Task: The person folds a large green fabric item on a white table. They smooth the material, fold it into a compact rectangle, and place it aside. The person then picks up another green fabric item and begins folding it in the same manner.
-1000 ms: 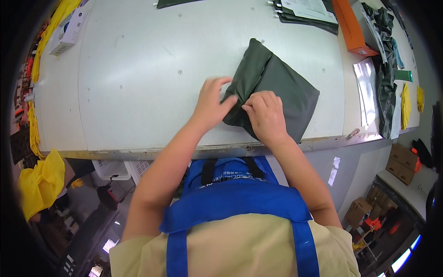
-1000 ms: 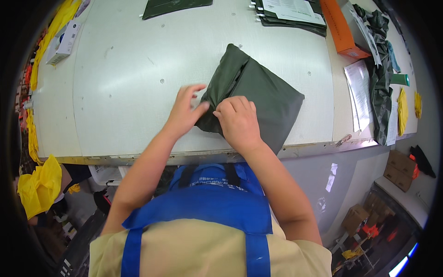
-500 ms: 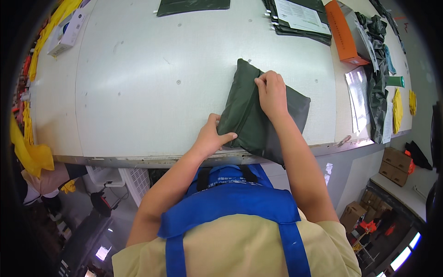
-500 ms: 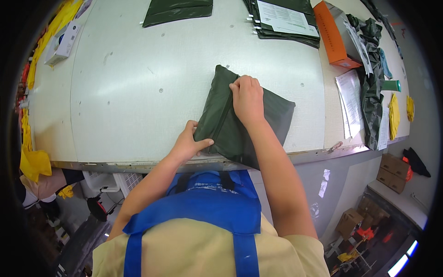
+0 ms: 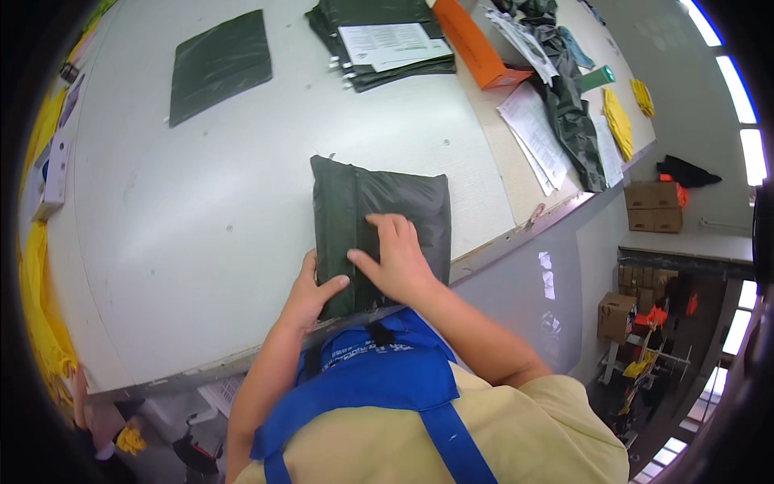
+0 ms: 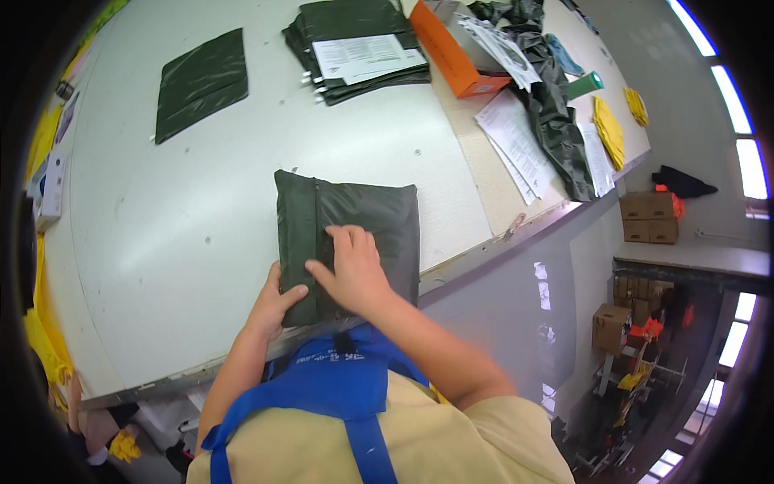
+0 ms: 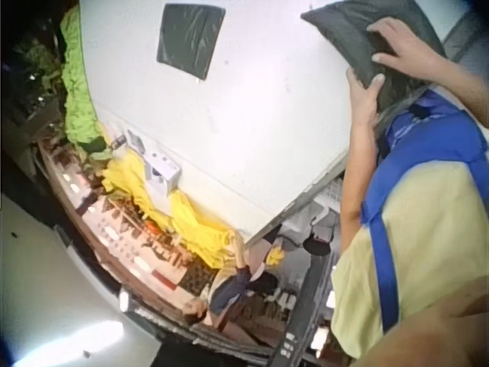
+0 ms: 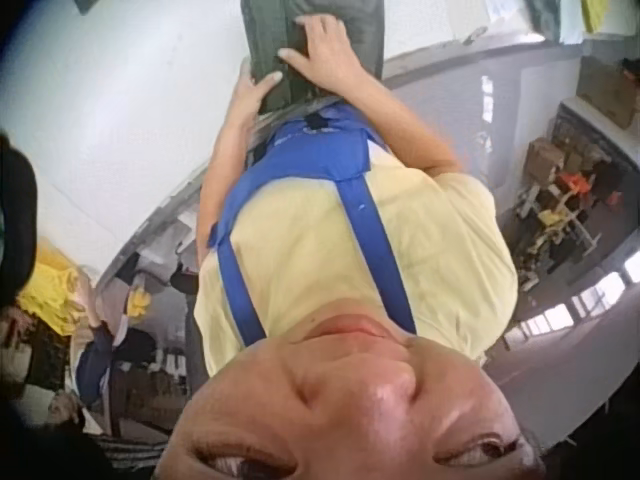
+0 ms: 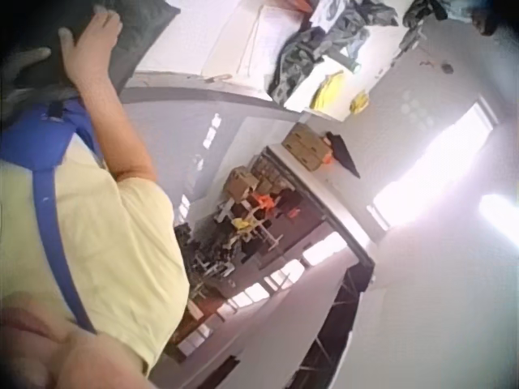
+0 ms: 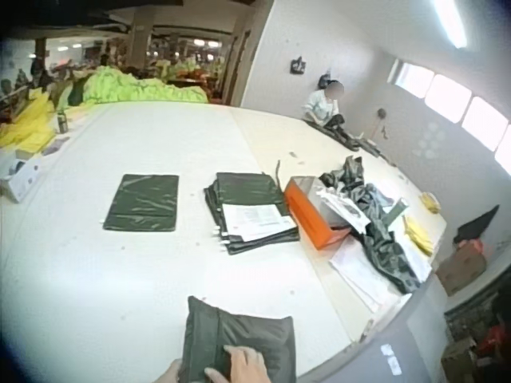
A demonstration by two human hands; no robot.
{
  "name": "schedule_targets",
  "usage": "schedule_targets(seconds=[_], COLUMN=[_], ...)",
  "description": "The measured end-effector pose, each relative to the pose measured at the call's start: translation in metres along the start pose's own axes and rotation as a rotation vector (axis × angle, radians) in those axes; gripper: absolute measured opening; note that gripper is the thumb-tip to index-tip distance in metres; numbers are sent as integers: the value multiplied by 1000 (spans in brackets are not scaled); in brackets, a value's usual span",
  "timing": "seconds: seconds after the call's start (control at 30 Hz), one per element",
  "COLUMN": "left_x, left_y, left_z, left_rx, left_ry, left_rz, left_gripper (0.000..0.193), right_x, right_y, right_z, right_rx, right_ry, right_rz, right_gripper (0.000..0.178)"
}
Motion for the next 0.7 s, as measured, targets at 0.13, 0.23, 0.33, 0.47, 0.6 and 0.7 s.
schedule_targets(seconds=[0.13,0.23,0.33,0.47,0.6,0.7], left_x=[36,42,47,83,85,72], left_y=[-47,-76,-102,-115,-89,-54], left_z=[4,2,3,13,-2,-6], left_rx=[-168,-253,-293,-333,-325,-231], left_ry=[-145,-240,-375,-442,-447,-315], left_rz=[-118,-346,-421,-343,-86,217], left_gripper=[74,79,80,78,76,76], right_x=[-9,-2,5,-23,-44,-40], right_y=[28,46,65,94,101,91], right_z=[18,18,20,27,22,10], right_rx=[56,112,237,288,214,104], right_ry=[-14,-144,-194,-120,136,161], right_rz=[-38,-117,-170,-254,-148,-100], right_gripper=[80,94,100,101,82,76])
Point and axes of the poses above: each hand's wrist, its own z-axis away from the middle knuckle, its own y-axis out of the back of the hand, x = y × z, the point moved 7 cm from there along -z, towards the middle knuckle, and after that the axes turned 5 degrees about -y, right-handed, at the moved point
